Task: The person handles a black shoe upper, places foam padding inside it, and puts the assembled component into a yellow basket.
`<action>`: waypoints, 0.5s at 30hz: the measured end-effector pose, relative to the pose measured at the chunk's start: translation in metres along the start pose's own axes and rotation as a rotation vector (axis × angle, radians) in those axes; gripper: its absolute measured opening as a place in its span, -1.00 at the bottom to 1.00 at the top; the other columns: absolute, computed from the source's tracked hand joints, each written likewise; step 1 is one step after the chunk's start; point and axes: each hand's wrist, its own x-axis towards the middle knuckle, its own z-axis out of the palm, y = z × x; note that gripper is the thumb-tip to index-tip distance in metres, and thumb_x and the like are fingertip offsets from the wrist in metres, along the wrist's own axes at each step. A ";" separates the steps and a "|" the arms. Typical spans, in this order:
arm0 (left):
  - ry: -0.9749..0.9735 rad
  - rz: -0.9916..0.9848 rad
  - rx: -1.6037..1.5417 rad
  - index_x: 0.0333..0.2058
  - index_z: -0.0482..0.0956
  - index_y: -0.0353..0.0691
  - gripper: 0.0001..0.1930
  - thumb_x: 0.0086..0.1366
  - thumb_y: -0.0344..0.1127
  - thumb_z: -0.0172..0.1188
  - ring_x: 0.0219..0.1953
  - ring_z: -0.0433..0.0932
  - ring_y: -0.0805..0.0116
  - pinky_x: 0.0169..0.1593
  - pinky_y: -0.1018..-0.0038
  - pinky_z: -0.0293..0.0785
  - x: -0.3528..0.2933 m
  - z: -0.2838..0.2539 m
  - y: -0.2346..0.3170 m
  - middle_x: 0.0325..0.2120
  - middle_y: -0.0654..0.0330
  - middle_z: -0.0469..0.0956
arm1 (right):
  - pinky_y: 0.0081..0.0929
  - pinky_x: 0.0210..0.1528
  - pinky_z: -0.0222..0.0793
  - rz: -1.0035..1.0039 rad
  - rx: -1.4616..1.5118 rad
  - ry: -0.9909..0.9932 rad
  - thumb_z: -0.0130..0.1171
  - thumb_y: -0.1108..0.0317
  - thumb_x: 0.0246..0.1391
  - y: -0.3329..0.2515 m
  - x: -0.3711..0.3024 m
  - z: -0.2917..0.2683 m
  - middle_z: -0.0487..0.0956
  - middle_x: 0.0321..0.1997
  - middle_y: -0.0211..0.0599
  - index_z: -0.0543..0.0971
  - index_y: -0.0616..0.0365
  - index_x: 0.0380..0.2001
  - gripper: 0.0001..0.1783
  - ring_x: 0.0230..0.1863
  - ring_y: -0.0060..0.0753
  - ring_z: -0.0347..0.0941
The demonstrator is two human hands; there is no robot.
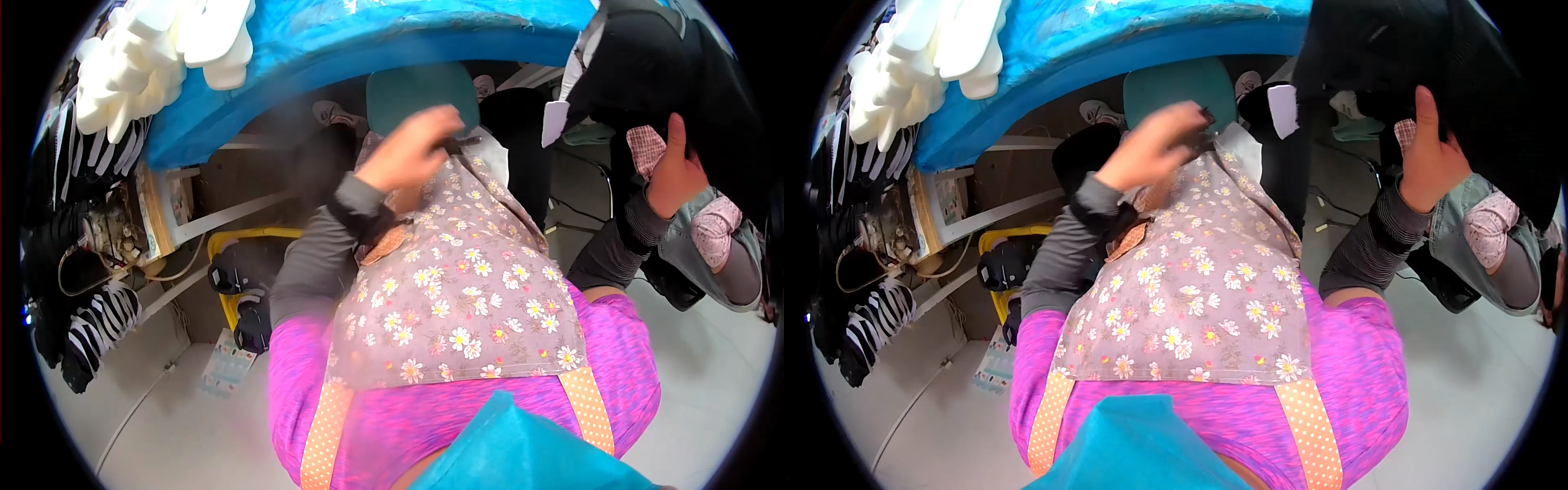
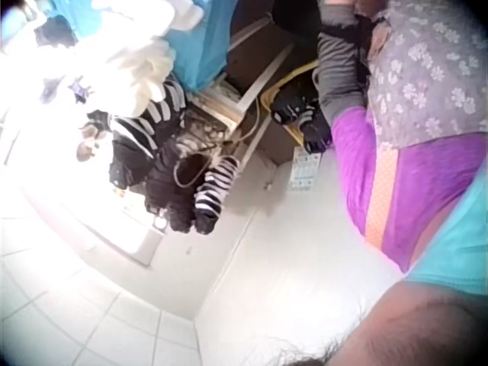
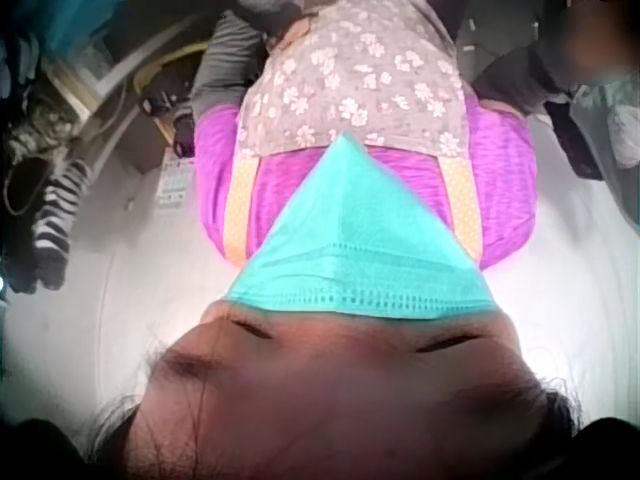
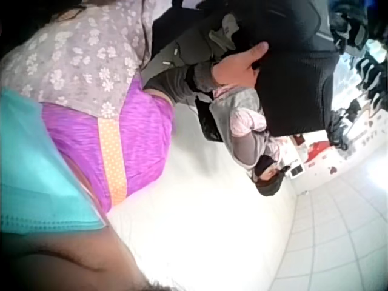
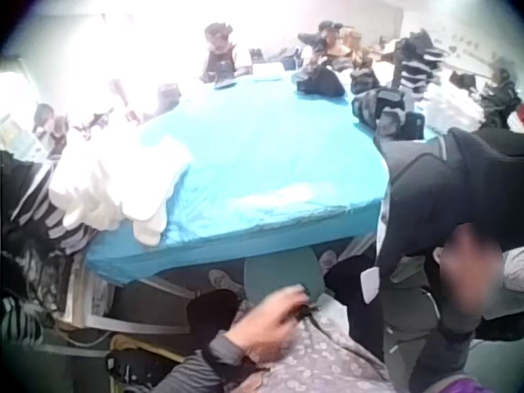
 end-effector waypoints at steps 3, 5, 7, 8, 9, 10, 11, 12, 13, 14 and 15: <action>-0.165 -0.139 -0.184 0.05 0.50 -0.24 -0.61 0.23 -0.42 0.22 0.09 0.49 0.06 0.15 0.32 0.40 0.006 0.046 -0.003 0.00 -0.03 0.51 | -0.51 -0.04 0.43 -0.002 0.107 0.015 0.51 0.24 -0.04 0.012 -0.007 -0.006 0.70 -0.20 -0.22 0.68 0.39 -0.27 -0.60 -0.18 -0.50 0.56; -0.199 -0.206 -0.205 -0.01 0.55 -0.23 -0.69 0.26 -0.40 0.21 -0.02 0.58 0.07 0.04 0.32 0.48 0.012 0.049 -0.012 -0.12 -0.01 0.59 | -0.49 -0.03 0.43 0.094 -0.068 -0.019 0.49 0.30 -0.02 0.011 -0.014 -0.007 0.68 -0.17 -0.22 0.66 0.40 -0.23 -0.61 -0.15 -0.48 0.55; -0.032 -0.217 -0.029 -0.16 0.61 -0.22 -0.84 0.29 -0.40 0.20 -0.28 0.65 0.13 -0.21 0.34 0.52 0.021 0.040 -0.016 -0.36 0.04 0.63 | -0.47 -0.02 0.41 -0.017 0.018 -0.034 0.51 0.29 -0.04 0.020 -0.017 -0.010 0.68 -0.18 -0.22 0.66 0.41 -0.24 -0.60 -0.15 -0.46 0.55; 0.048 -0.253 -0.093 -0.22 0.61 -0.22 -0.89 0.29 -0.39 0.21 -0.37 0.64 0.16 -0.29 0.39 0.50 0.021 0.034 -0.017 -0.43 0.04 0.62 | -0.46 -0.02 0.40 -0.133 0.112 -0.060 0.53 0.27 -0.06 0.024 -0.018 -0.011 0.68 -0.19 -0.22 0.66 0.41 -0.26 -0.59 -0.15 -0.44 0.55; 0.109 -0.288 -0.107 -0.23 0.61 -0.23 -0.90 0.30 -0.39 0.21 -0.40 0.63 0.18 -0.31 0.41 0.50 0.018 0.029 -0.017 -0.43 0.05 0.62 | -0.46 -0.02 0.40 -0.129 0.107 -0.054 0.53 0.27 -0.06 0.031 -0.019 -0.015 0.68 -0.19 -0.22 0.66 0.41 -0.26 -0.59 -0.15 -0.44 0.55; 0.169 -0.323 -0.121 -0.25 0.61 -0.23 -0.90 0.30 -0.38 0.22 -0.43 0.62 0.20 -0.33 0.43 0.49 0.017 0.026 -0.017 -0.44 0.05 0.63 | -0.47 -0.02 0.41 -0.154 0.063 -0.107 0.50 0.35 -0.04 0.039 -0.019 -0.021 0.66 -0.14 -0.23 0.63 0.40 -0.18 -0.59 -0.14 -0.43 0.54; 0.162 -0.321 -0.122 -0.25 0.61 -0.23 -0.90 0.30 -0.38 0.22 -0.43 0.62 0.20 -0.33 0.43 0.49 0.018 0.025 -0.017 -0.44 0.05 0.63 | -0.48 -0.01 0.41 -0.178 0.019 -0.162 0.48 0.42 -0.03 0.045 -0.019 -0.025 0.64 -0.09 -0.23 0.59 0.40 -0.11 -0.57 -0.14 -0.43 0.53; 0.178 -0.357 -0.110 -0.26 0.61 -0.23 -0.90 0.30 -0.36 0.23 -0.45 0.62 0.23 -0.33 0.44 0.49 0.018 0.023 -0.016 -0.45 0.06 0.63 | -0.48 -0.01 0.41 -0.170 0.017 -0.159 0.48 0.42 -0.03 0.046 -0.020 -0.026 0.64 -0.09 -0.23 0.59 0.40 -0.11 -0.57 -0.14 -0.43 0.53; 0.194 -0.395 -0.098 -0.27 0.61 -0.24 -0.89 0.29 -0.35 0.23 -0.47 0.61 0.26 -0.34 0.45 0.48 0.018 0.022 -0.016 -0.47 0.07 0.63 | -0.49 -0.01 0.40 -0.140 0.009 -0.182 0.48 0.41 -0.03 0.047 -0.021 -0.025 0.64 -0.11 -0.25 0.60 0.39 -0.12 -0.58 -0.14 -0.44 0.52; 0.187 -0.396 -0.098 -0.27 0.61 -0.24 -0.89 0.29 -0.35 0.23 -0.47 0.61 0.26 -0.34 0.45 0.48 0.018 0.026 -0.020 -0.47 0.07 0.63 | -0.50 -0.01 0.39 -0.110 0.001 -0.206 0.48 0.41 -0.03 0.048 -0.022 -0.025 0.64 -0.12 -0.26 0.61 0.39 -0.14 -0.59 -0.15 -0.46 0.51; 0.242 -0.370 -0.031 -0.28 0.61 -0.24 -0.88 0.29 -0.34 0.24 -0.49 0.60 0.30 -0.35 0.46 0.48 0.021 0.030 -0.025 -0.48 0.09 0.63 | -0.50 -0.01 0.39 -0.104 0.004 -0.208 0.48 0.41 -0.03 0.044 -0.022 -0.020 0.64 -0.12 -0.26 0.61 0.39 -0.14 -0.59 -0.15 -0.46 0.51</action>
